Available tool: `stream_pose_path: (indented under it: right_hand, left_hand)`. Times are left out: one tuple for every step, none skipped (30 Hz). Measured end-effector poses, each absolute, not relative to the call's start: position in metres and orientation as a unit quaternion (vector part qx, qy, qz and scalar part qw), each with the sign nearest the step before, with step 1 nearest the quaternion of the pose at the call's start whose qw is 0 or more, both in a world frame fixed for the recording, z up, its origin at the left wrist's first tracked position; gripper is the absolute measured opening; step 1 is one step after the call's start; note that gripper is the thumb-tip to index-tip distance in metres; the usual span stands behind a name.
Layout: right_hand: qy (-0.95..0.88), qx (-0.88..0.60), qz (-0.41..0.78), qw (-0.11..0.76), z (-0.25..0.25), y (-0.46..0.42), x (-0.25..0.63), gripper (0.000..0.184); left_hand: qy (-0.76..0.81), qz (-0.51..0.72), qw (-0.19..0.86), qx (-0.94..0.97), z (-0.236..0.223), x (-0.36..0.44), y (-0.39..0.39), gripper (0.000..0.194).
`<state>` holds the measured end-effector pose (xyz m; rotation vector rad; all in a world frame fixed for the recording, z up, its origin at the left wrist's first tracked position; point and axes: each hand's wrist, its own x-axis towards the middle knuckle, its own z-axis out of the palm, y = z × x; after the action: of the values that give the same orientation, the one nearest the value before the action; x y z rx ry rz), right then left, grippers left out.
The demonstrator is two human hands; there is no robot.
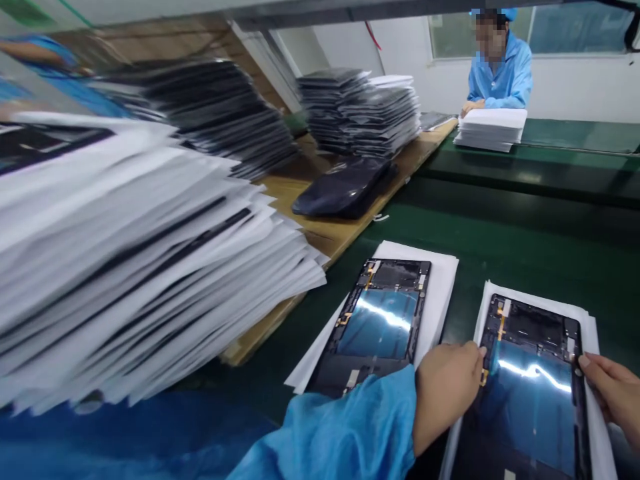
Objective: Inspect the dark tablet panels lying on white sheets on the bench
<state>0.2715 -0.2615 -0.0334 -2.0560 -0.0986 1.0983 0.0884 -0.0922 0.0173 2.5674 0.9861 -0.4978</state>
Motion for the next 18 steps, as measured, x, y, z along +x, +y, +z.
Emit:
stream_pose_path:
  right_hand:
    - [-0.027, -0.805, 0.446, 0.391, -0.027, -0.257, 0.268, 0.060]
    - [-0.020, -0.802, 0.451, 0.391, -0.022, -0.254, 0.265, 0.061]
    - [-0.018, -0.804, 0.446, 0.392, -0.019, -0.252, 0.263, 0.061]
    - [-0.019, -0.808, 0.440, 0.391, -0.018, -0.251, 0.262, 0.062]
    - [-0.017, -0.813, 0.433, 0.389, -0.017, -0.251, 0.261, 0.063]
    - [-0.012, -0.814, 0.432, 0.389, -0.016, -0.252, 0.260, 0.063]
    - [-0.008, -0.812, 0.436, 0.388, -0.017, -0.252, 0.260, 0.064]
    - [-0.005, -0.810, 0.444, 0.383, -0.017, -0.253, 0.260, 0.064]
    - [-0.006, -0.806, 0.455, 0.379, -0.018, -0.255, 0.260, 0.064]
    - [-0.009, -0.800, 0.472, 0.370, -0.019, -0.256, 0.260, 0.063]
    - [-0.018, -0.797, 0.485, 0.361, -0.020, -0.256, 0.261, 0.063]
    - [-0.027, -0.796, 0.493, 0.351, -0.020, -0.256, 0.261, 0.062]
    - [-0.034, -0.795, 0.498, 0.344, -0.021, -0.256, 0.261, 0.061]
    - [-0.040, -0.794, 0.500, 0.344, -0.021, -0.256, 0.260, 0.060]
    - [-0.046, -0.795, 0.496, 0.346, -0.021, -0.255, 0.259, 0.060]
    - [-0.050, -0.796, 0.492, 0.351, -0.021, -0.254, 0.258, 0.059]
    - [-0.052, -0.794, 0.488, 0.358, -0.021, -0.253, 0.257, 0.059]
    - [-0.053, -0.792, 0.486, 0.365, -0.021, -0.252, 0.256, 0.059]
  left_hand:
    - [0.336, -0.173, 0.160, 0.912, 0.016, 0.089, -0.091, 0.042]
    - [0.322, -0.168, 0.148, 0.920, 0.016, 0.089, -0.090, 0.040]
    - [0.310, -0.160, 0.138, 0.927, 0.017, 0.088, -0.089, 0.039]
    - [0.302, -0.153, 0.128, 0.932, 0.019, 0.088, -0.089, 0.037]
    - [0.296, -0.150, 0.122, 0.935, 0.022, 0.087, -0.090, 0.035]
    - [0.293, -0.151, 0.119, 0.937, 0.026, 0.086, -0.090, 0.034]
    - [0.294, -0.155, 0.119, 0.936, 0.029, 0.085, -0.091, 0.035]
    - [0.300, -0.163, 0.121, 0.932, 0.032, 0.084, -0.092, 0.036]
    - [0.309, -0.173, 0.121, 0.927, 0.033, 0.083, -0.093, 0.038]
    - [0.318, -0.184, 0.119, 0.922, 0.034, 0.082, -0.093, 0.040]
    - [0.325, -0.195, 0.114, 0.918, 0.034, 0.081, -0.093, 0.041]
    - [0.329, -0.203, 0.109, 0.916, 0.032, 0.081, -0.093, 0.042]
    - [0.328, -0.207, 0.106, 0.916, 0.030, 0.081, -0.092, 0.042]
    - [0.324, -0.204, 0.105, 0.918, 0.027, 0.081, -0.091, 0.041]
    - [0.318, -0.197, 0.105, 0.921, 0.024, 0.081, -0.090, 0.039]
    - [0.314, -0.189, 0.101, 0.925, 0.020, 0.082, -0.088, 0.037]
    - [0.310, -0.183, 0.092, 0.928, 0.017, 0.083, -0.087, 0.033]
    - [0.305, -0.178, 0.078, 0.932, 0.013, 0.085, -0.085, 0.030]
